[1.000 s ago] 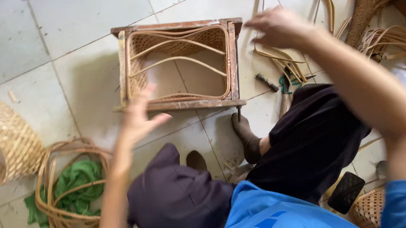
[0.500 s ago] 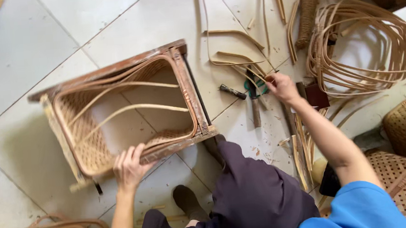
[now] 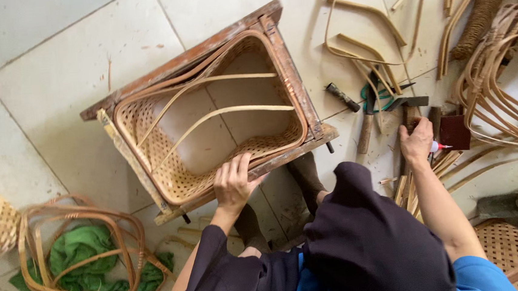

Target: The person weaves a rectangular basket by inserting and bending thin wooden strips into a wooden frame. They use a hammer to tap strips into place and scissors to trim excess material, working on the basket's side walls.

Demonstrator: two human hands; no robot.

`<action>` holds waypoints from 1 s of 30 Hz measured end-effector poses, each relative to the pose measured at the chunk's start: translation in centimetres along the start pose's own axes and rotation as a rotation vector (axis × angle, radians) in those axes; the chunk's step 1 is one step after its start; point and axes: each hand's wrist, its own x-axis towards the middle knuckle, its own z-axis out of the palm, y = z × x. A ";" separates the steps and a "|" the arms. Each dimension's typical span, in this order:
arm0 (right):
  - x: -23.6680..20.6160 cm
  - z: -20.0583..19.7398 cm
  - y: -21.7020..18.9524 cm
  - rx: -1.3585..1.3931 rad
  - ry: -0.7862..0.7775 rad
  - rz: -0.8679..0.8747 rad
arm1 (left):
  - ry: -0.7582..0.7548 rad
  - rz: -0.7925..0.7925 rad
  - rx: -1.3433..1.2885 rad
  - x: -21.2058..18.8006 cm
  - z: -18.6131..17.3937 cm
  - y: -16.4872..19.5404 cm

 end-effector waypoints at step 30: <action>1.7 -12.6 -29.4 -0.468 -0.688 -1.148 | -0.031 0.017 -0.031 -0.7 0.1 -0.4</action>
